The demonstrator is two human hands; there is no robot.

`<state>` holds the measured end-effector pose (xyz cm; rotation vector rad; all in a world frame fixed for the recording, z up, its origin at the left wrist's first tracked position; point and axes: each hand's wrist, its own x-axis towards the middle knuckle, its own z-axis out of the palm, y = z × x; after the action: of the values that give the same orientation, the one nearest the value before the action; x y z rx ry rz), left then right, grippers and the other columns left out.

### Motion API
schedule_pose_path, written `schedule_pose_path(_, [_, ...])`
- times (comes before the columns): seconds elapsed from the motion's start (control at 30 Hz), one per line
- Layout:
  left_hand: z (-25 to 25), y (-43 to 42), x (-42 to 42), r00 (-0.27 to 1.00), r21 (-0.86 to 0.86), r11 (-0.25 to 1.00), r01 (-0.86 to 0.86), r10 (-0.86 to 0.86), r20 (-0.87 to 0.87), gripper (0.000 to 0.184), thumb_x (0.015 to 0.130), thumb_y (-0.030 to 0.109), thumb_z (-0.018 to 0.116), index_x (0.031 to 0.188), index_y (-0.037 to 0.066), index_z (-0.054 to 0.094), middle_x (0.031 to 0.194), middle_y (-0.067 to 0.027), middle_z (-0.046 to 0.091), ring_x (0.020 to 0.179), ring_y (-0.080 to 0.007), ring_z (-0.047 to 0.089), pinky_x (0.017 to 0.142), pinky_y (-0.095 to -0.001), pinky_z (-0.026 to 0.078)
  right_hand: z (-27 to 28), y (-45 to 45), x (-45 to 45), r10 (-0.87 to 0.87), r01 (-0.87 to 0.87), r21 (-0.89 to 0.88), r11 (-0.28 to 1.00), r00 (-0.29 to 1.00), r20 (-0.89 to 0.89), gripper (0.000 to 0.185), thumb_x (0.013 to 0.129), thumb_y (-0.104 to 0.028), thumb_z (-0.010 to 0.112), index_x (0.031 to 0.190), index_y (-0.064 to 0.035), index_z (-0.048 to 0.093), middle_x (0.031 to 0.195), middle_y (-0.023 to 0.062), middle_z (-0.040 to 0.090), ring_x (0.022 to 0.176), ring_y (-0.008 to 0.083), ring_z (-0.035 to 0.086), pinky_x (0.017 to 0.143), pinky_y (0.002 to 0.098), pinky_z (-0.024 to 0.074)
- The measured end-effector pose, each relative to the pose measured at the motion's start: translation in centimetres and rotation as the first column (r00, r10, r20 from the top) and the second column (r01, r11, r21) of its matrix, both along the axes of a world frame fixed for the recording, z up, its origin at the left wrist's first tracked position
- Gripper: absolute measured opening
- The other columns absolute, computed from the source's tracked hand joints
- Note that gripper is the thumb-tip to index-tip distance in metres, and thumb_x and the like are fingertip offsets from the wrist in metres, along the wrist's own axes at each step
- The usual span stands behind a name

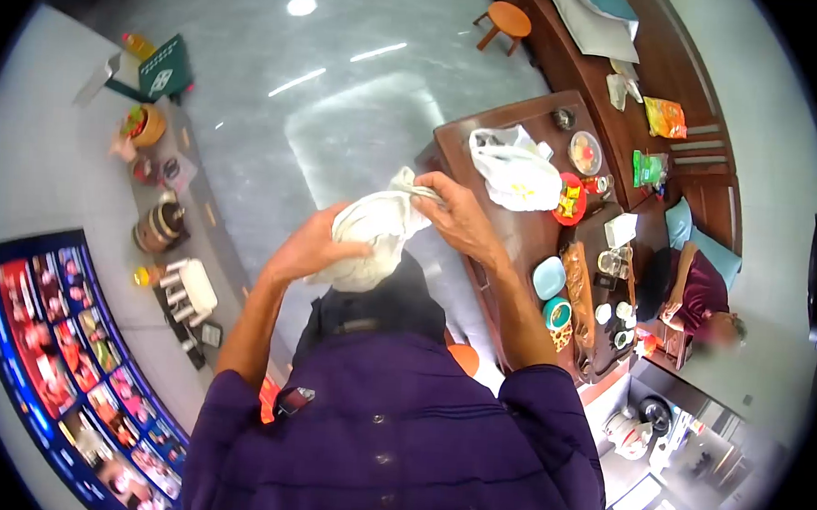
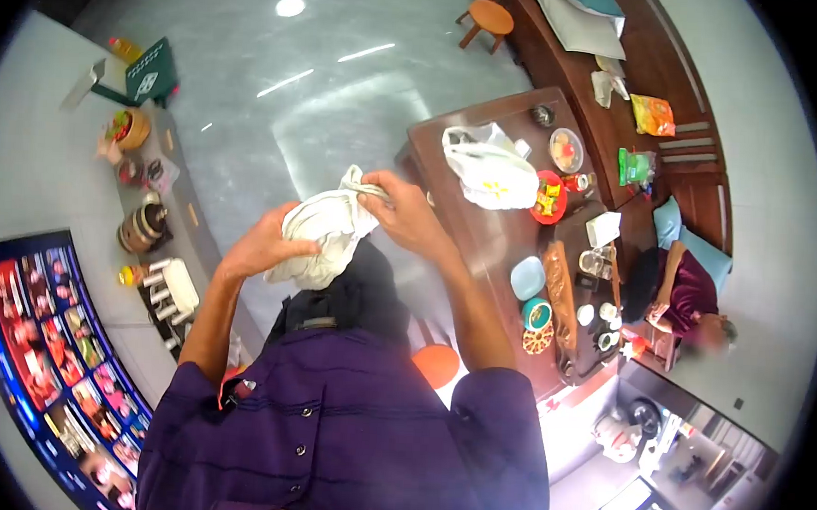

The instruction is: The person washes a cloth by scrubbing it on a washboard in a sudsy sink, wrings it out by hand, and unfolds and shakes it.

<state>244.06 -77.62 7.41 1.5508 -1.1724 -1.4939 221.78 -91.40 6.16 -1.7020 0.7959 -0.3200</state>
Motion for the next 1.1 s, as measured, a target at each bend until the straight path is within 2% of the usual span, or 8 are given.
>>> schedule_pose_path(0.13, [-2.3, -6.3, 3.5, 0.987, -0.023, 1.0, -0.016, 0.02, 0.16, 0.057, 0.073, 0.02, 0.077, 0.123, -0.002, 0.057, 0.11, -0.0165, 0.067, 0.101, -0.0244, 0.064, 0.089, -0.0365, 0.05, -1.9, -7.1, 3.4, 0.003, 0.007, 0.401, 0.916, 1.0, -0.026, 0.042, 0.093, -0.028, 0.067, 0.119, 0.0035, 0.057, 0.107, 0.0157, 0.066, 0.099, 0.021, 0.062, 0.087, 0.0336, 0.0487])
schedule_pose_path(0.23, [-3.3, -9.8, 5.9, 0.957, -0.005, 0.997, -0.082, 0.08, 0.279, 0.049, 0.075, 0.016, 0.072, 0.12, 0.0, 0.058, 0.111, -0.0199, 0.067, 0.104, -0.0291, 0.065, 0.09, -0.0381, 0.049, -3.2, -10.8, 7.2, 0.158, -0.168, -0.075, 0.983, 0.98, -0.123, 0.081, 0.075, -0.05, 0.079, 0.13, 0.0024, 0.054, 0.115, 0.0232, 0.065, 0.108, 0.0324, 0.063, 0.093, 0.0402, 0.0487])
schedule_pose_path(0.6, [-11.6, -21.7, 13.1, 0.661, -0.293, 0.831, -0.472, 0.554, 0.506, 0.049, 0.075, 0.007, 0.072, 0.121, 0.002, 0.058, 0.113, -0.0198, 0.064, 0.098, -0.0334, 0.065, 0.084, -0.0417, 0.051, 0.0, -22.1, 21.1, 0.185, -0.178, -0.201, 0.963, 0.983, 0.017, 0.055, 0.073, -0.01, 0.066, 0.126, -0.0048, 0.053, 0.113, 0.0199, 0.062, 0.101, 0.0389, 0.062, 0.087, 0.0429, 0.05])
schedule_pose_path(0.7, [-14.3, -25.9, 15.5, 0.724, -0.002, 0.739, -0.674, 0.661, -0.198, 0.035, 0.091, 0.015, 0.062, 0.123, 0.002, 0.058, 0.116, -0.012, 0.062, 0.103, -0.0248, 0.061, 0.088, -0.0372, 0.049, 0.4, -22.9, 25.1, 0.285, -0.243, -0.383, 0.891, 0.957, 0.055, 0.056, 0.073, -0.003, 0.064, 0.127, -0.0097, 0.052, 0.114, 0.0169, 0.057, 0.095, 0.0423, 0.061, 0.08, 0.0484, 0.0507])
schedule_pose_path(0.8, [-16.2, -30.4, 18.6, 0.383, 0.295, 0.759, -0.58, 0.574, -0.723, 0.037, 0.098, 0.018, 0.052, 0.132, 0.003, 0.052, 0.121, -0.0092, 0.06, 0.108, -0.0222, 0.058, 0.093, -0.0345, 0.046, 0.9, -25.2, 28.2, 0.418, -0.4, -0.393, 0.828, 0.908, -0.044, 0.057, 0.073, -0.001, 0.063, 0.127, -0.0124, 0.052, 0.105, 0.0157, 0.057, 0.086, 0.0415, 0.062, 0.074, 0.0485, 0.0513])
schedule_pose_path(0.9, [-21.5, -35.1, 23.6, 0.118, 0.417, 0.774, -0.476, 0.526, -0.842, 0.044, 0.1, 0.019, 0.048, 0.141, 0.003, 0.045, 0.129, -0.0111, 0.057, 0.114, -0.0226, 0.055, 0.099, -0.0337, 0.044, -0.1, -27.4, 31.3, 0.454, -0.446, -0.553, 0.704, 0.881, -0.133, 0.053, 0.076, -0.001, 0.06, 0.128, -0.0104, 0.051, 0.095, 0.0127, 0.055, 0.078, 0.0347, 0.063, 0.067, 0.0462, 0.0511])
schedule_pose_path(0.97, [-16.1, -36.1, 25.1, 0.361, 0.262, 0.735, -0.625, 0.57, -0.738, 0.043, 0.099, 0.025, 0.052, 0.134, 0.0, 0.051, 0.12, -0.013, 0.062, 0.104, -0.0241, 0.063, 0.088, -0.0355, 0.054, -0.9, -29.1, 33.5, 0.489, -0.468, -0.661, 0.586, 0.855, -0.173, 0.054, 0.077, -0.003, 0.059, 0.13, -0.0069, 0.049, 0.092, 0.0109, 0.056, 0.078, 0.0297, 0.062, 0.067, 0.0436, 0.0501])
schedule_pose_path(1.1, [-19.0, -42.8, 30.9, 0.18, 0.211, 0.718, -0.663, 0.426, -0.886, 0.046, 0.1, 0.026, 0.052, 0.139, 0.002, 0.046, 0.129, -0.0092, 0.058, 0.112, -0.0216, 0.059, 0.094, -0.0324, 0.051, -1.4, -32.8, 37.5, 0.529, -0.536, -0.591, 0.603, 0.823, -0.207, 0.062, 0.076, -0.001, 0.057, 0.137, -0.0052, 0.046, 0.092, 0.0117, 0.059, 0.08, 0.0311, 0.061, 0.072, 0.0435, 0.0488])
